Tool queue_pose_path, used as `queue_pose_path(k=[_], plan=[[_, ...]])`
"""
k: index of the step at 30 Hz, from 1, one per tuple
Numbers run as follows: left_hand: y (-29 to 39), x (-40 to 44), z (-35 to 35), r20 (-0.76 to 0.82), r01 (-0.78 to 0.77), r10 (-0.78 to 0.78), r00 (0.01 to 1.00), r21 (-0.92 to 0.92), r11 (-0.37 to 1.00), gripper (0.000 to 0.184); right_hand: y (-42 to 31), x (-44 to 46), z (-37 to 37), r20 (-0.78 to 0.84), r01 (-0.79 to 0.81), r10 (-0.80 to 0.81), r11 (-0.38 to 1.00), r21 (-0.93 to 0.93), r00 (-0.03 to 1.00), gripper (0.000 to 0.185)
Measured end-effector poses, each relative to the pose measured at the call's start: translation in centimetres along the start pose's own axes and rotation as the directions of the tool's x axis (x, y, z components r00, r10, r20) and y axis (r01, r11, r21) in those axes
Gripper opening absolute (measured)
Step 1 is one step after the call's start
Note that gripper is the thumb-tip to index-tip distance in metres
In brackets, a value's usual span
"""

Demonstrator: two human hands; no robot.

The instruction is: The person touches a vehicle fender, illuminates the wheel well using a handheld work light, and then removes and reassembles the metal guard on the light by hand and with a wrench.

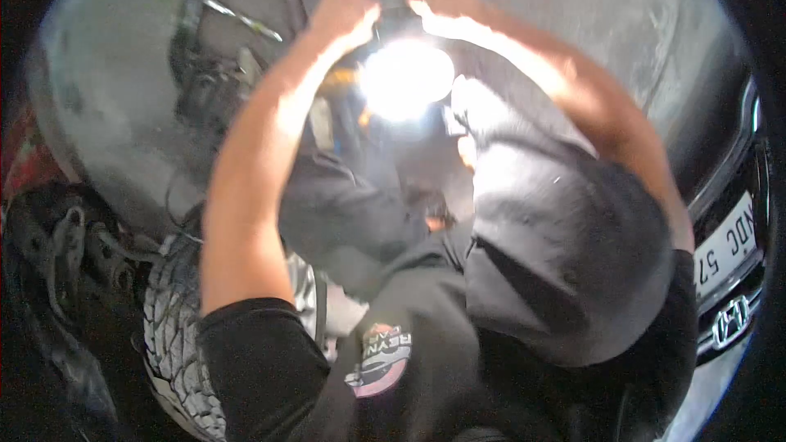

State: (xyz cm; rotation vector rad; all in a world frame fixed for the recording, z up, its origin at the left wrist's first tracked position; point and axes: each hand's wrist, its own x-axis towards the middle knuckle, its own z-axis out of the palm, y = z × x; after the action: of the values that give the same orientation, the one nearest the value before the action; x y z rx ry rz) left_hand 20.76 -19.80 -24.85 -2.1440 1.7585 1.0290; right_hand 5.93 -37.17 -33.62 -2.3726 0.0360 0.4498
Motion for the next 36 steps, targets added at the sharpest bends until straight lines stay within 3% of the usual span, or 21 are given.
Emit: queue_pose_path(k=[3,5,8,12,14,15,17,18,20,22,25,29,33,34,36], plan=[[0.8,0.4,-0.7,-0.104,0.050,-0.052,0.993,-0.022,0.999,0.015,3.5,0.9,2.3,-0.223,0.103,-0.065,0.981,0.165,0.973,0.015],[2.1,-0.4,-1.0,-0.008,0.149,-0.151,0.989,-0.106,0.983,0.015,0.3,-0.3,-0.1,-0.030,-0.021,0.024,0.997,0.080,0.999,0.020],[2.5,-1.3,0.0,-0.112,0.187,-0.216,0.970,-0.230,0.955,0.019,-1.0,-0.5,-1.8,0.098,-0.031,0.035,0.998,-0.046,0.995,0.022],[0.9,-2.9,3.3,-0.219,0.222,-0.283,0.934,-0.265,0.938,0.029,-1.8,-1.0,-1.0,0.023,-0.020,0.021,1.000,-0.024,1.000,0.023],[0.4,-5.9,4.2,-0.274,0.025,-0.260,0.926,-0.642,0.767,0.042,-4.0,-1.9,-3.1,0.045,-0.033,0.036,0.998,-0.057,0.998,0.023],[0.4,-7.7,4.0,-0.275,0.026,-0.258,0.926,-0.635,0.772,0.042,-3.5,-1.6,-2.4,0.038,-0.033,0.035,0.998,-0.053,0.999,0.023],[1.2,-10.7,3.8,-0.099,0.121,-0.191,0.977,-0.478,0.870,0.053,-2.3,-1.5,-0.4,-0.015,-0.085,0.088,0.987,0.135,0.996,0.023],[1.2,-11.2,4.6,-0.094,0.125,-0.192,0.977,-0.476,0.871,0.053,-3.0,-1.6,-0.4,-0.030,-0.097,0.105,0.975,0.200,0.994,0.024],[0.8,-11.7,6.1,-0.086,0.186,-0.233,0.969,-0.368,0.911,0.055,-4.2,-1.8,-1.1,-0.104,-0.066,0.064,0.998,-0.015,0.992,0.024],[0.6,-11.8,6.3,-0.127,0.165,-0.230,0.965,-0.392,0.905,0.056,-5.0,-1.8,-1.4,-0.136,-0.026,0.014,0.996,-0.086,0.991,0.024],[0.6,-12.5,6.6,-0.201,0.109,-0.207,0.958,-0.410,0.905,0.056,-5.7,-2.3,-1.9,-0.243,0.080,-0.083,0.997,-0.021,0.967,0.026],[0.5,-12.7,6.9,-0.284,0.067,-0.193,0.939,-0.401,0.914,0.054,-7.1,-4.4,-2.2,-0.449,0.265,-0.226,0.964,0.024,0.865,0.033],[2.0,-13.4,3.3,-0.280,0.133,-0.350,0.894,-0.581,0.803,0.051,-10.9,-7.6,-3.0,-0.505,0.395,-0.198,0.861,0.321,0.840,0.042],[2.1,-13.5,3.0,-0.321,0.143,-0.398,0.860,-0.596,0.790,0.051,-11.5,-8.4,-3.6,-0.524,0.412,-0.306,0.906,0.097,0.795,0.045],[2.5,-13.5,2.2,-0.362,0.147,-0.439,0.822,-0.611,0.778,0.051,-12.3,-9.4,-4.6,-0.517,0.405,-0.413,0.904,-0.136,0.750,0.049]])
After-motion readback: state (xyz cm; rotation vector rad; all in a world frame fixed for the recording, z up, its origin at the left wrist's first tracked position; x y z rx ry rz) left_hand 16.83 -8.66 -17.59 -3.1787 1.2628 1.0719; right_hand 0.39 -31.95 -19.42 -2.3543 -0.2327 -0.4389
